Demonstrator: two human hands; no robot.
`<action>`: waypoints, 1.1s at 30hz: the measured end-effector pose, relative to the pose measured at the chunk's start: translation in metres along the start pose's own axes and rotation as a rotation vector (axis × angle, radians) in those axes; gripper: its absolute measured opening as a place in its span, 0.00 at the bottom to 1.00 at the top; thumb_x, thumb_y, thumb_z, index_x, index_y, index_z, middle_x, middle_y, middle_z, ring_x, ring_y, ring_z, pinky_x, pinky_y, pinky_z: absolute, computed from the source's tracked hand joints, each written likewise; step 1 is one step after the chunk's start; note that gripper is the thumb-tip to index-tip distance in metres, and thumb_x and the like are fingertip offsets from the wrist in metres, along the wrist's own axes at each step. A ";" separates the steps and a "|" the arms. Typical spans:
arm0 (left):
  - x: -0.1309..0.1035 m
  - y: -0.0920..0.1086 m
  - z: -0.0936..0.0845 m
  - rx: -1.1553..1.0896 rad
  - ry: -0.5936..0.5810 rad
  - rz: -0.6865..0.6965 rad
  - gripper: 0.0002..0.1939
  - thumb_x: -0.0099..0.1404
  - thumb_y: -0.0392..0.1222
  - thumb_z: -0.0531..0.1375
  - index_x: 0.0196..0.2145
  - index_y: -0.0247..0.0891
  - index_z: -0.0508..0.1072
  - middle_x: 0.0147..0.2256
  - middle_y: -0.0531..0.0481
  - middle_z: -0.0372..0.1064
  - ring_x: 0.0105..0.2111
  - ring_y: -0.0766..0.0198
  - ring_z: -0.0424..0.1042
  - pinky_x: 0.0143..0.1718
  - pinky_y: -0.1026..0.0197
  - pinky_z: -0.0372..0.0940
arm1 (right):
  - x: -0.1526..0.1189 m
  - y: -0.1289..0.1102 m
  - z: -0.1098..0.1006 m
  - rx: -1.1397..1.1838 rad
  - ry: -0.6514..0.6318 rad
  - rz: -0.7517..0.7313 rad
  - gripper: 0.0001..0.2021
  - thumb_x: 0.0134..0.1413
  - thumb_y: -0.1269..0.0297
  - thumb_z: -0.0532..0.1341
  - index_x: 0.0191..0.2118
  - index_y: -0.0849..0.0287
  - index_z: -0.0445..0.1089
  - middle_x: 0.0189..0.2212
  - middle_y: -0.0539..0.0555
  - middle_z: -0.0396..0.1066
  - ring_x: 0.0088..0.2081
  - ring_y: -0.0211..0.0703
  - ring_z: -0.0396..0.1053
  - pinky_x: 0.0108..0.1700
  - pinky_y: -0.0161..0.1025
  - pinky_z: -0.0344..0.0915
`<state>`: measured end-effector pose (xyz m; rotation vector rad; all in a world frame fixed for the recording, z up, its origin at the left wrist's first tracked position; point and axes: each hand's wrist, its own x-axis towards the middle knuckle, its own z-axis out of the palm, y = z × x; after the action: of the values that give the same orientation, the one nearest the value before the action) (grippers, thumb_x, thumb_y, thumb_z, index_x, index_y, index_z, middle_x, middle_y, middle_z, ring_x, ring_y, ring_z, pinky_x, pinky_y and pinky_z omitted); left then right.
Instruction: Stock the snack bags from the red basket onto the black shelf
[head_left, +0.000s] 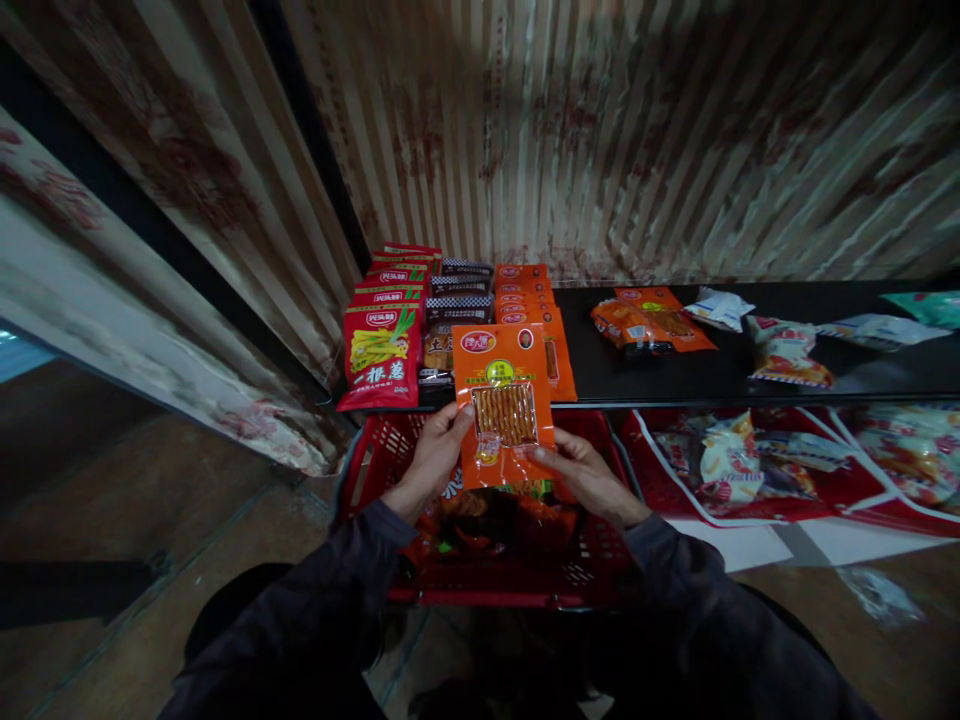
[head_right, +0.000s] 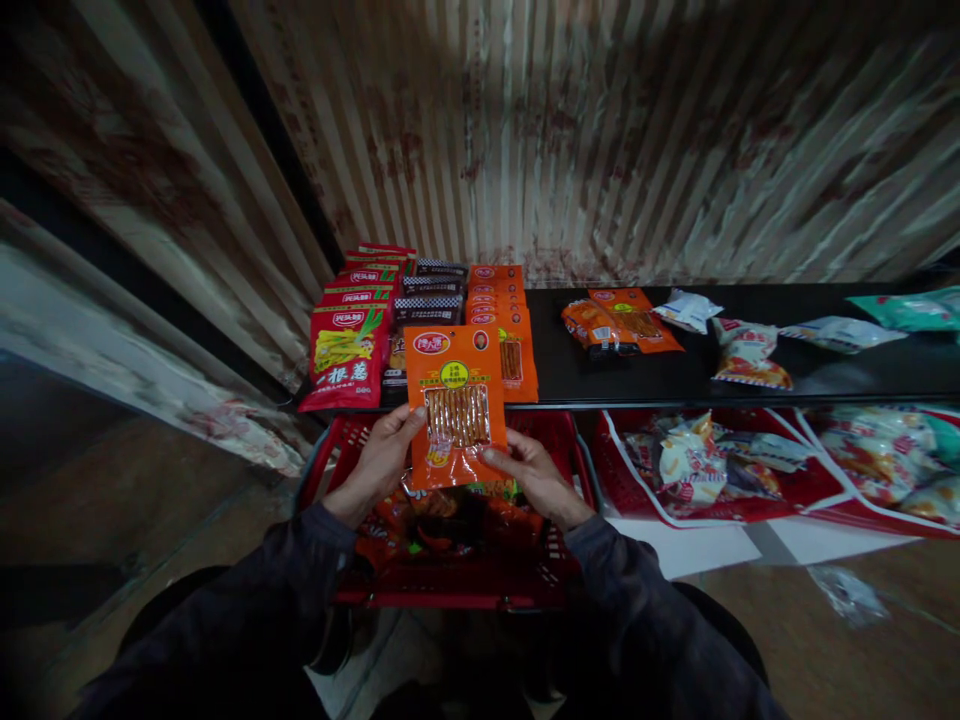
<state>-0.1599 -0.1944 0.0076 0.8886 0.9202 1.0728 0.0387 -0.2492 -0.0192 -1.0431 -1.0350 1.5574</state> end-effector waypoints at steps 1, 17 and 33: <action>0.001 0.000 -0.001 -0.004 0.015 0.004 0.24 0.50 0.55 0.70 0.40 0.36 0.78 0.35 0.48 0.79 0.37 0.55 0.76 0.41 0.54 0.71 | 0.000 0.000 0.001 -0.004 -0.015 0.000 0.18 0.47 0.55 0.71 0.45 0.51 0.77 0.40 0.50 0.79 0.39 0.43 0.75 0.48 0.44 0.69; -0.011 -0.003 0.005 -0.016 -0.161 -0.046 0.29 0.47 0.39 0.72 0.48 0.40 0.71 0.44 0.49 0.76 0.44 0.58 0.75 0.50 0.54 0.67 | 0.007 -0.004 0.005 0.086 0.135 -0.024 0.18 0.39 0.54 0.74 0.40 0.51 0.78 0.36 0.50 0.80 0.40 0.48 0.76 0.46 0.46 0.71; -0.013 -0.002 0.008 0.101 -0.103 0.018 0.34 0.51 0.38 0.68 0.56 0.39 0.65 0.40 0.48 0.76 0.41 0.58 0.76 0.47 0.54 0.69 | 0.008 -0.001 0.009 0.146 0.167 -0.090 0.17 0.45 0.57 0.72 0.43 0.50 0.78 0.39 0.50 0.80 0.44 0.49 0.76 0.49 0.48 0.69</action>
<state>-0.1548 -0.2081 0.0105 1.0281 0.8880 0.9934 0.0287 -0.2429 -0.0170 -0.9935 -0.8307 1.4249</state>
